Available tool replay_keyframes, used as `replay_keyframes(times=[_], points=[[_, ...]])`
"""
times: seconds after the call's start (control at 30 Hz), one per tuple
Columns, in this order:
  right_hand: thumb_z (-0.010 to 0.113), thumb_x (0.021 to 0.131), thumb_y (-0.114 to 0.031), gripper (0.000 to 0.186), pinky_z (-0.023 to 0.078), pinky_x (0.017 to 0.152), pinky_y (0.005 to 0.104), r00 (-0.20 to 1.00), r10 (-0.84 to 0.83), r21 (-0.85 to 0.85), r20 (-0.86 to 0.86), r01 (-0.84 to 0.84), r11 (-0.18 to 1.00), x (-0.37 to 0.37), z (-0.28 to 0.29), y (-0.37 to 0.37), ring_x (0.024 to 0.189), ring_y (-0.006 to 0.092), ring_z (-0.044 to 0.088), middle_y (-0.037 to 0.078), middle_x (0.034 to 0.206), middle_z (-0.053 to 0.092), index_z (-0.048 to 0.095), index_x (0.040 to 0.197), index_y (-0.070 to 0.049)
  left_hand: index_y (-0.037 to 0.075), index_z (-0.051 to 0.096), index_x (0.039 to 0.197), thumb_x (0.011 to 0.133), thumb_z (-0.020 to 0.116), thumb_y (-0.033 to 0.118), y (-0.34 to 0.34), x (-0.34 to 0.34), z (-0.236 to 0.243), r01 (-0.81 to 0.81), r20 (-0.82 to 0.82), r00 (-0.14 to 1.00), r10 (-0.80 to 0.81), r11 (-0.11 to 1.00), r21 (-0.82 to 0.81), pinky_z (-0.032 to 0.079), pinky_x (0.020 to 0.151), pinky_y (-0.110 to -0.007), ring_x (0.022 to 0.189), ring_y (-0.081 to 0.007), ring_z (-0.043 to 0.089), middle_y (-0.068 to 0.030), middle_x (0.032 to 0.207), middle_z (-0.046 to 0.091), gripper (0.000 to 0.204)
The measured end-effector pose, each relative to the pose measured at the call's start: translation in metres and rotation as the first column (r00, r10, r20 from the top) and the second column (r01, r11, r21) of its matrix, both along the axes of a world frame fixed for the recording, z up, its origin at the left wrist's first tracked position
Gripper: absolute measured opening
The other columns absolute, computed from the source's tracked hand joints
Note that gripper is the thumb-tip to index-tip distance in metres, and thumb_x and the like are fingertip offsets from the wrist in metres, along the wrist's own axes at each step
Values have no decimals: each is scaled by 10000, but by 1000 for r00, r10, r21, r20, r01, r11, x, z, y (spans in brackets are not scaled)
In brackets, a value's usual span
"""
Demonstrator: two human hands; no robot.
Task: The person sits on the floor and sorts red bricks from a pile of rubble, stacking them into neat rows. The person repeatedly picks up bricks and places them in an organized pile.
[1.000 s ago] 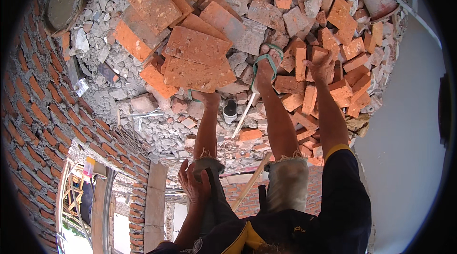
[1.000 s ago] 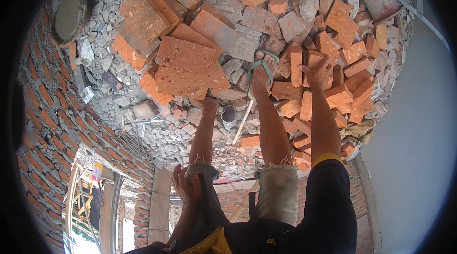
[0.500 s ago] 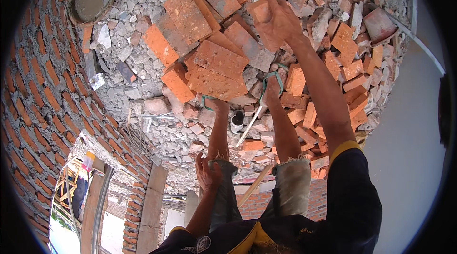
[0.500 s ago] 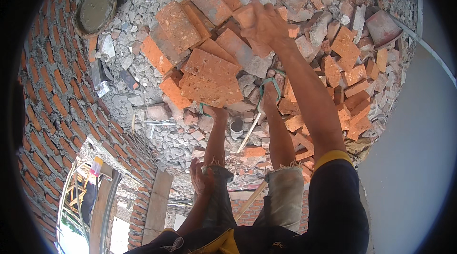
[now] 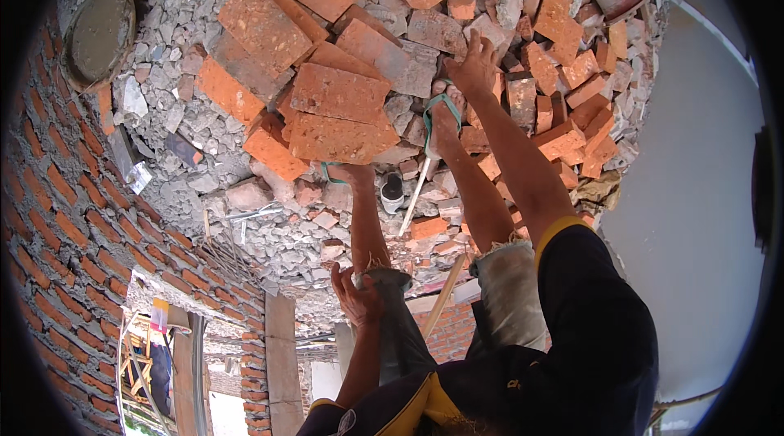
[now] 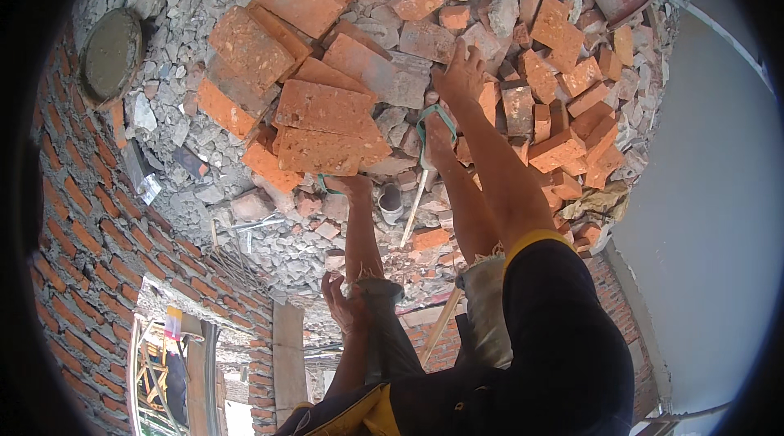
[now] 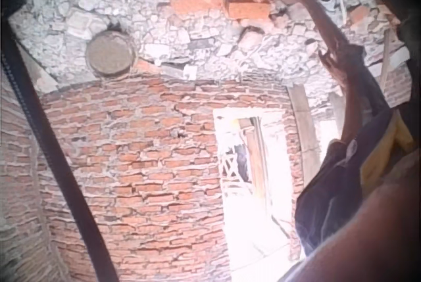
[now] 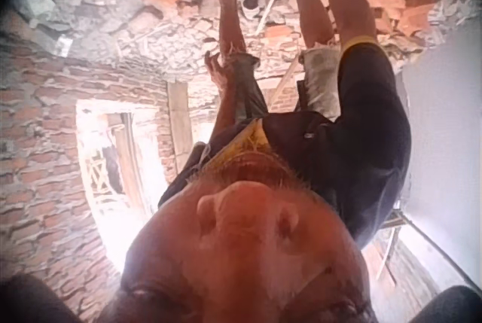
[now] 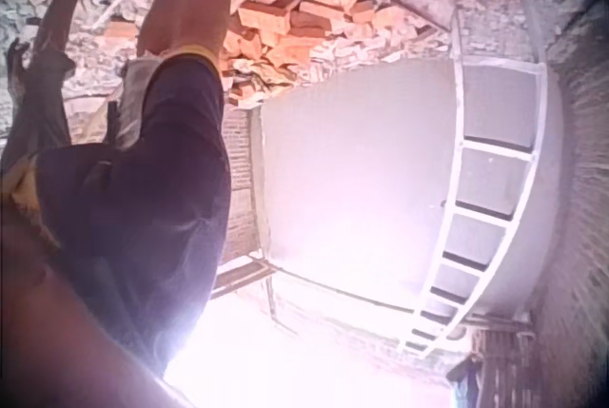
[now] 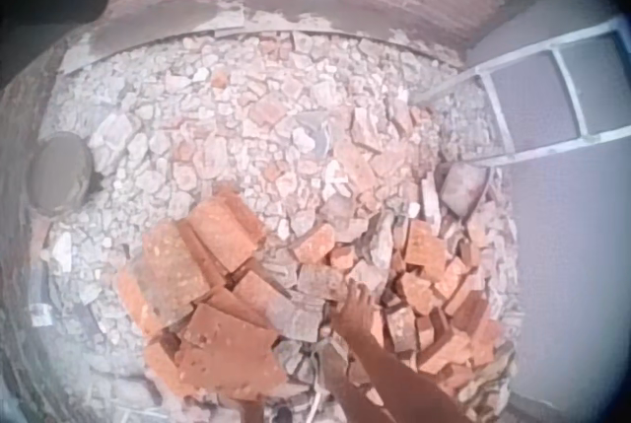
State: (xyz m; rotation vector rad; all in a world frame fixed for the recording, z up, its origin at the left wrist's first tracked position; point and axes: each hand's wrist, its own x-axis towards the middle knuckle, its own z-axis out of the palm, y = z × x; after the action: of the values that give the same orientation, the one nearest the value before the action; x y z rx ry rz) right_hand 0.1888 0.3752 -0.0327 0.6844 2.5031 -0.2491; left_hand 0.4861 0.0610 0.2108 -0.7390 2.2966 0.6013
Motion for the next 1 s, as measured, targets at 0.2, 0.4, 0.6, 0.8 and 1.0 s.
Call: replay_keyframes(times=[0.2,0.4,0.6,0.8,1.0], points=[[846,647,-384,1165,416,1059,449,973,-142,89,183,128,988,130,-14,60,1287,420,348,204,1453,177,127,1526,-125,17,546,1102,791,624,72,-8,-5,-4,84,40,996,-85,996,38,444,975,-509,1248,-434,467,-232,1380,448,326],[834,620,-455,1160,398,1046,469,964,-252,252,87,224,941,120,-41,52,1289,406,359,231,1399,285,184,1485,-36,36,551,1098,803,621,104,-14,-13,-2,145,39,989,-146,989,26,466,951,-500,1240,-431,474,-223,1378,453,311],[815,612,-467,946,431,1025,451,740,-440,-213,508,603,769,44,8,60,1231,385,499,254,1224,574,441,1316,42,41,544,1103,822,605,146,-1,-12,0,96,72,993,-96,995,9,456,972,-499,1247,-427,470,-206,1388,443,306],[803,589,-378,881,474,898,435,908,125,-149,-400,-199,969,-47,50,-48,1025,333,580,200,1068,629,510,1327,2,55,543,1120,836,641,179,3,2,-4,23,162,986,-27,999,23,465,961,-485,1252,-398,474,-169,1417,433,324],[804,671,-373,865,396,995,473,891,248,-259,-379,-360,896,-158,49,-169,1198,346,434,149,1277,513,444,1397,-69,62,545,1133,829,664,177,0,17,-11,51,87,995,-52,999,12,474,945,-495,1262,-399,471,-169,1425,426,346]])
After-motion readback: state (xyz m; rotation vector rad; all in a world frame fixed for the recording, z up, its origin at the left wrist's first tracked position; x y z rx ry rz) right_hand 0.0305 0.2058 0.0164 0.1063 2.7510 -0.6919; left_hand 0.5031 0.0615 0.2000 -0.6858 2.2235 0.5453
